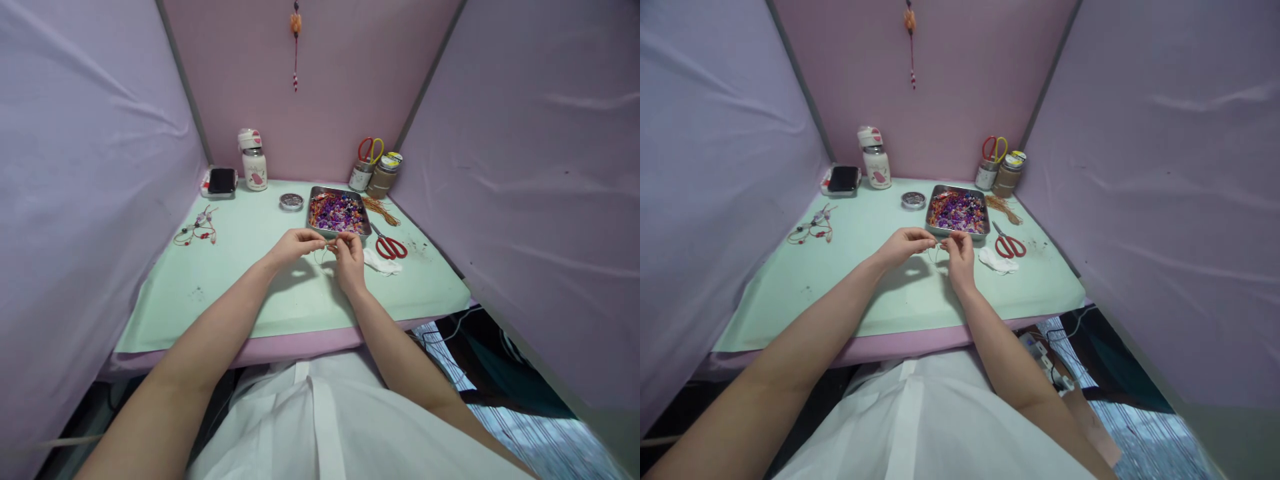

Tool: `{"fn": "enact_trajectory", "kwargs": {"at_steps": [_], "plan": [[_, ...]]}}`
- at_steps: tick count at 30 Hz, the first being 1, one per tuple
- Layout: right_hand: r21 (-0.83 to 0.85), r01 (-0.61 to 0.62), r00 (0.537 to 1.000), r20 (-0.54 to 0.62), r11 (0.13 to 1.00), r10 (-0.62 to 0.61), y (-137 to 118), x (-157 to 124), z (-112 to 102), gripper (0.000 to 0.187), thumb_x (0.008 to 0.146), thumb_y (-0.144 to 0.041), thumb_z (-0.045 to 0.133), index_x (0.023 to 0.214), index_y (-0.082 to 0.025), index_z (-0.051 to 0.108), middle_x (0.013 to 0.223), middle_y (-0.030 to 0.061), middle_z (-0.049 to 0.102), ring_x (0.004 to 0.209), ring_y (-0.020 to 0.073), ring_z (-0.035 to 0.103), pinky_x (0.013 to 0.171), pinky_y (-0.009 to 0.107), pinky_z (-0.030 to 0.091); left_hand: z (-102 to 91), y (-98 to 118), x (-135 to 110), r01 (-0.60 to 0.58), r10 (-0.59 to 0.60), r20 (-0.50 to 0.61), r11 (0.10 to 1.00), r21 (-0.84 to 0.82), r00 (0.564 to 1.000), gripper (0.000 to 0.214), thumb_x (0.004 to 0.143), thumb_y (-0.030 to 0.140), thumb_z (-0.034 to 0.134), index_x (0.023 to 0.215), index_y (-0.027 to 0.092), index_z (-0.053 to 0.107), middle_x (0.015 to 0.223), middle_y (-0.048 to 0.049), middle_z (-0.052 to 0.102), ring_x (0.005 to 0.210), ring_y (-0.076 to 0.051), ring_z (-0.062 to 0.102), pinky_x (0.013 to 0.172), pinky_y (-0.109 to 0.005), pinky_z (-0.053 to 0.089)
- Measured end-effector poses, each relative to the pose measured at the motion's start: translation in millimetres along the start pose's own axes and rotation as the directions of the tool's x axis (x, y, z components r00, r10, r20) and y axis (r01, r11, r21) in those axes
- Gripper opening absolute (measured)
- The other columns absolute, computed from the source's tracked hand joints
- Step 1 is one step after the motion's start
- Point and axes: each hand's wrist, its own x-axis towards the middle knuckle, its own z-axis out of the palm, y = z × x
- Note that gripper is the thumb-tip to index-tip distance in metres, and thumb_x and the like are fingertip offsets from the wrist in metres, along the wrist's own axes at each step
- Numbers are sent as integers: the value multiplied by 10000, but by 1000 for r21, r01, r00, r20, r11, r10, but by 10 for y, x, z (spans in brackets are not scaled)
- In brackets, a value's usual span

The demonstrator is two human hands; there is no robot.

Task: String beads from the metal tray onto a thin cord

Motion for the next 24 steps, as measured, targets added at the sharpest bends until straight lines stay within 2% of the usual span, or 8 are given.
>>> {"fn": "enact_trajectory", "kwargs": {"at_steps": [2, 4, 6, 8, 10, 16, 24], "plan": [[80, -47, 996, 81, 996, 40, -11, -21, 33, 151, 835, -349, 566, 937, -248, 521, 950, -2, 559, 897, 129, 581, 830, 315, 520, 11, 10, -6, 5, -5, 8, 1000, 11, 1000, 278, 687, 393, 727, 830, 155, 727, 820, -63, 699, 733, -146, 578, 699, -304, 427], [77, -86, 990, 122, 993, 76, -20, -44, 54, 160, 836, -372, 566, 936, -252, 532, 976, 1, 557, 897, 131, 578, 776, 295, 531, 23, 20, -10, 0, 0, 11, 1000, 15, 1000, 268, 683, 380, 729, 821, 150, 730, 835, -73, 707, 772, -163, 600, 754, -330, 447], [34, -123, 984, 130, 992, 118, -31, -61, 62, 179, 846, -392, 547, 959, -254, 528, 931, -3, 560, 808, 125, 576, 658, 260, 515, 33, 27, -11, -5, 5, 4, 1000, 18, 1000, 258, 685, 374, 726, 810, 148, 733, 819, -75, 708, 783, -172, 610, 784, -348, 457], [-13, -156, 979, 127, 988, 157, -44, -67, 58, 182, 862, -395, 515, 973, -250, 516, 828, -19, 557, 666, 108, 536, 547, 231, 449, 40, 35, -12, -4, 5, -8, 1000, 23, 1000, 248, 685, 367, 724, 798, 146, 736, 814, -78, 710, 792, -179, 615, 800, -358, 464], [-49, -159, 980, 112, 986, 164, -54, -63, 50, 162, 869, -372, 497, 962, -240, 514, 730, -37, 540, 578, 95, 475, 512, 223, 388, 45, 41, -13, 6, -6, -16, 1000, 27, 1000, 241, 681, 357, 727, 796, 145, 739, 829, -82, 713, 807, -183, 619, 810, -358, 466], [-145, -53, 996, 68, 988, 64, -44, -34, 18, 93, 836, -293, 514, 895, -223, 533, 670, -49, 512, 582, 99, 445, 562, 239, 368, 40, 28, -17, 92, -92, 15, 995, 27, 996, 261, 695, 332, 722, 889, 159, 747, 914, -94, 719, 821, -173, 617, 763, -336, 468], [-288, 64, 998, 39, 955, -55, -48, -38, 8, 116, 790, -295, 588, 836, -201, 539, 739, -26, 539, 665, 118, 500, 641, 261, 404, 41, 3, -9, 76, -76, 6, 996, 37, 997, 212, 703, 279, 706, 871, 160, 755, 881, -90, 723, 790, -165, 613, 756, -332, 462]]}}
